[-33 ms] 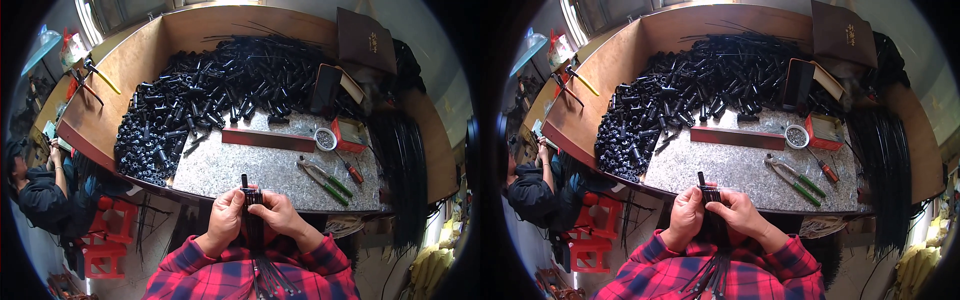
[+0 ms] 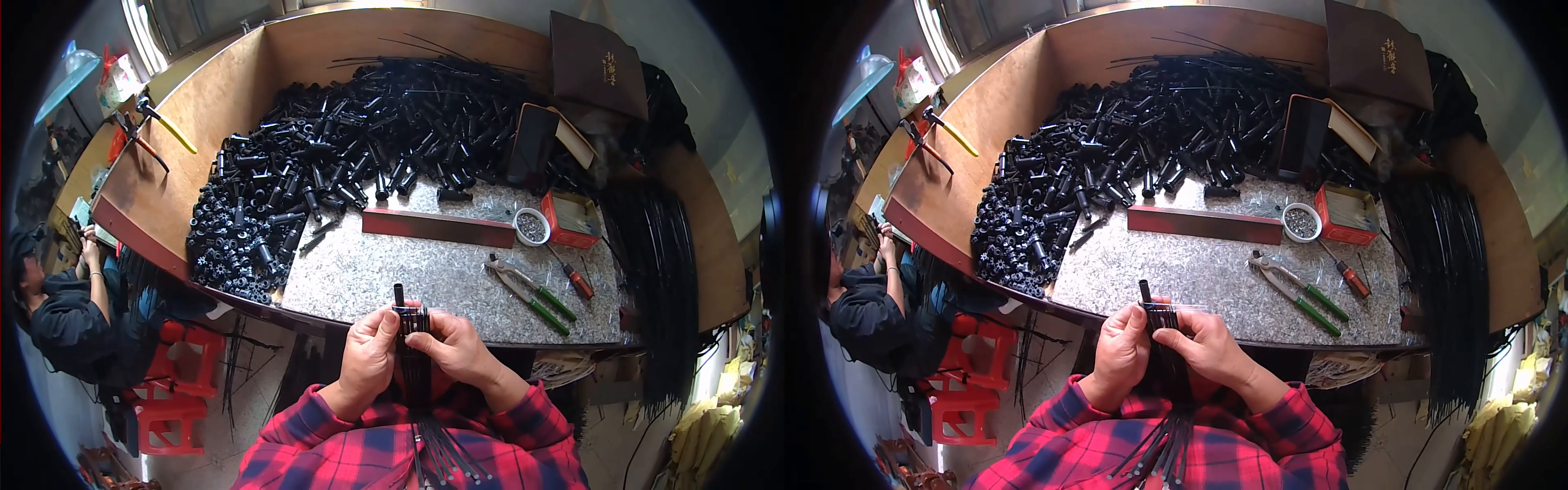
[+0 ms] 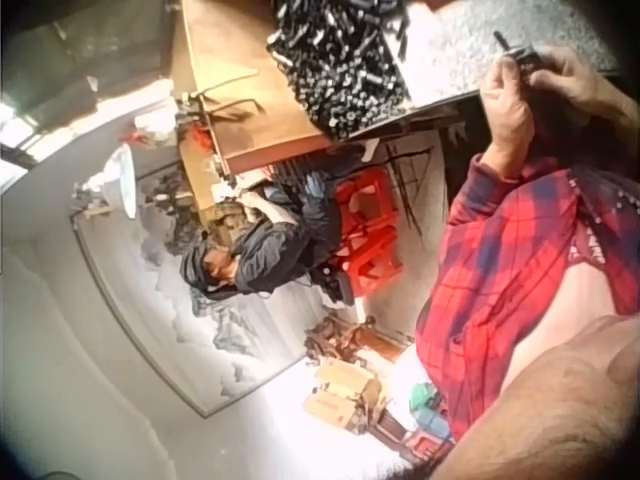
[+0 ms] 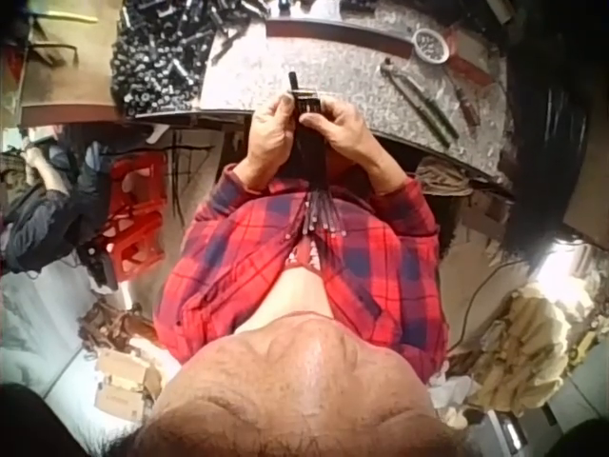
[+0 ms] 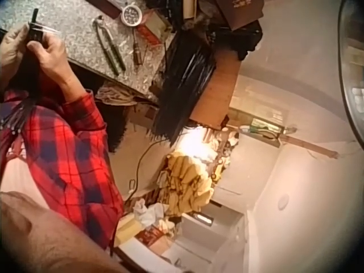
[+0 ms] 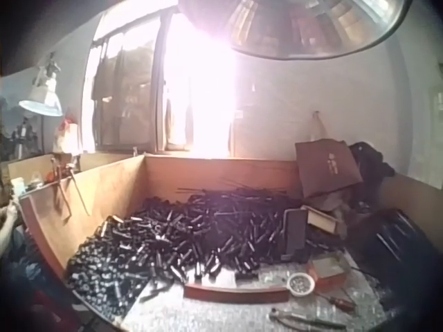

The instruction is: Assembling black rod-like components using specialized tools and pliers at a workbench.

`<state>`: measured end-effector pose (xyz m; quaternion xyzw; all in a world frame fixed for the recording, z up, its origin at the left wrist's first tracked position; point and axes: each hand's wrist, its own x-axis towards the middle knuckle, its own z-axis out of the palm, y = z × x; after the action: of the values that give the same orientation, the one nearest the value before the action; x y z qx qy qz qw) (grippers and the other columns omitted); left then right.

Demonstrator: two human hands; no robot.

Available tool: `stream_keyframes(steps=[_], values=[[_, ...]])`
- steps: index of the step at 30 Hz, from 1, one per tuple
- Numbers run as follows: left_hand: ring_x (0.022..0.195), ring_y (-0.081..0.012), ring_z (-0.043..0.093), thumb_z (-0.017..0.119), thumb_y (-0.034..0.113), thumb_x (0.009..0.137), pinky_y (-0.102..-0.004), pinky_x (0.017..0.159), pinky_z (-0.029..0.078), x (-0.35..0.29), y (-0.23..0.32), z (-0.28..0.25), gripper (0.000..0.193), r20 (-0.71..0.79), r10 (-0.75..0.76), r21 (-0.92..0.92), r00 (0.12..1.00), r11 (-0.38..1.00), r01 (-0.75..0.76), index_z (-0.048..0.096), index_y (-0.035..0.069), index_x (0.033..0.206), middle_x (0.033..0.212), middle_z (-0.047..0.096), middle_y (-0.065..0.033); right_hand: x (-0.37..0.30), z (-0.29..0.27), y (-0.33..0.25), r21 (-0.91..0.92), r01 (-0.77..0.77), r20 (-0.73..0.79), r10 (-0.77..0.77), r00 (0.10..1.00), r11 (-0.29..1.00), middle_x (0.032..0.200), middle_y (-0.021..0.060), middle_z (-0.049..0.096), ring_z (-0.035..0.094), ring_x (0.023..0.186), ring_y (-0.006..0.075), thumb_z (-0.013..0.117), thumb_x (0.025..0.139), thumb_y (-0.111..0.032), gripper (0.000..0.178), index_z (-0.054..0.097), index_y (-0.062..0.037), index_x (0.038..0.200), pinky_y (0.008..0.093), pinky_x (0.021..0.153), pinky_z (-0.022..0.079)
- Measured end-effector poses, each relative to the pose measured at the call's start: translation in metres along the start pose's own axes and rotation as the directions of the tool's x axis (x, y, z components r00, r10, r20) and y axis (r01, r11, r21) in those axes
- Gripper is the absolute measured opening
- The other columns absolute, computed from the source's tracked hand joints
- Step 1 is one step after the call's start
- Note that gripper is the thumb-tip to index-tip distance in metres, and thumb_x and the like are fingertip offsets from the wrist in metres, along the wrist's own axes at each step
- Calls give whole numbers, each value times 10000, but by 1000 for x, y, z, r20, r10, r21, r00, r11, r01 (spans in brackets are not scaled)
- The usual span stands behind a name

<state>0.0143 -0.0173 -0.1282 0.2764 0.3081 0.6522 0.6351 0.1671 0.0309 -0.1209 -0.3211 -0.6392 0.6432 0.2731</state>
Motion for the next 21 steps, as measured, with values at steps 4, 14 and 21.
stream_keyframes(steps=[4, 14, 21], values=[[930, -125, 599, 502, 263, 961, -251, 839, 465, -2, 0, 3, 368, 3, 24, -16, 1000, 1000, -24, 560, -44, 1154, 1016, 642, -79, 0, -1, -3, 22, -3, -29, 4, 1000, 1000, 852, -2, 622, 566, 796, 55, 617, 890, -97, 193, 583, 6, 1050, 231, 724, 475], [953, -133, 586, 472, 250, 977, -265, 866, 448, -3, -3, 4, 347, 45, 52, -7, 998, 999, -52, 567, -43, 1138, 1040, 632, -93, 1, 2, 0, 77, 53, -84, -46, 995, 996, 814, -2, 638, 540, 774, 37, 640, 882, -137, 205, 622, 15, 1018, 232, 677, 466], [960, -142, 590, 478, 260, 973, -274, 879, 447, -3, -6, 4, 354, 26, 57, -43, 998, 998, -56, 570, -44, 1131, 1042, 634, -98, -2, 0, -3, 157, 21, -48, -13, 999, 987, 844, 1, 645, 555, 797, 39, 641, 876, -108, 178, 637, 13, 1005, 221, 703, 472]])
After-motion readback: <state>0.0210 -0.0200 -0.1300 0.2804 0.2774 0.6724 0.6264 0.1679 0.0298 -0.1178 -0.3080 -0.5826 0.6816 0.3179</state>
